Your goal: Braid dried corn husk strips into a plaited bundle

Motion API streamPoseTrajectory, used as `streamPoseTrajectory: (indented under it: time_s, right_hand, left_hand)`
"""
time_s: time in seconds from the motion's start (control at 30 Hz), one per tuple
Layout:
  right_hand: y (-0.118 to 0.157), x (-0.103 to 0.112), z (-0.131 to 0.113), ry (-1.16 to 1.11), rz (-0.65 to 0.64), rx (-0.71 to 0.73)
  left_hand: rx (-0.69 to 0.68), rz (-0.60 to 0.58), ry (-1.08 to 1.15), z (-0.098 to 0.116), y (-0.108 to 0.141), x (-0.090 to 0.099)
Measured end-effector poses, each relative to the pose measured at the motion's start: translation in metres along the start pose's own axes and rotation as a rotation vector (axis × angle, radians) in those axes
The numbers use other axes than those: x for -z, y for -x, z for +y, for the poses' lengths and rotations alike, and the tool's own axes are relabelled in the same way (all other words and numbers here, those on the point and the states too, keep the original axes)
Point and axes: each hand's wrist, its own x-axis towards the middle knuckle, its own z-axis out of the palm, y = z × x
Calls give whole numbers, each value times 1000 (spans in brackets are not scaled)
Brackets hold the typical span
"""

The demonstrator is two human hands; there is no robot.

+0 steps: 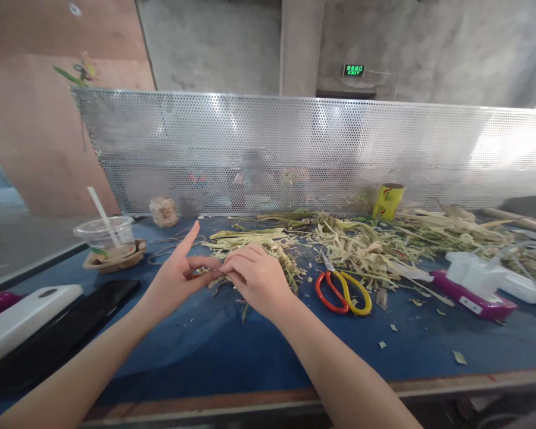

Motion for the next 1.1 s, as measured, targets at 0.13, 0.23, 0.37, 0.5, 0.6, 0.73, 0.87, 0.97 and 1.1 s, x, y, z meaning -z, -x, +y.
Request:
streamPoseTrajectory:
  time_s: [0.13, 0.23, 0.37, 0.5, 0.6, 0.73, 0.87, 0.97, 1.1]
  right_hand:
    - [0, 0, 2, -13, -32, -2]
    - [0, -1, 4, 16, -49, -13]
    - [1, -1, 5, 88, -64, -47]
    - [0, 1, 2, 176, -104, -27]
    - [-2, 2, -3, 287, -124, 49]
    - [-2, 1, -8, 399, -150, 142]
    - [-1, -3, -10, 440, -180, 234]
    - [-1, -6, -10, 451, -174, 300]
    - [-1, -10, -10, 461, -173, 334]
  left_hand:
    - [7, -2, -14, -3, 0, -1]
    - [-46, 24, -134, -7, 1, -1]
    - [-177, 94, -398, -10, 2, 0]
    - [-206, 165, -558, -10, 2, 2]
    - [-166, 255, -668, -6, 2, 3]
    - [-103, 291, -739, -1, 2, 3]
    - [-87, 284, -792, -3, 0, 4]
    - [-72, 287, -834, -6, -2, 4]
    - [-25, 258, -826, -5, -5, 4]
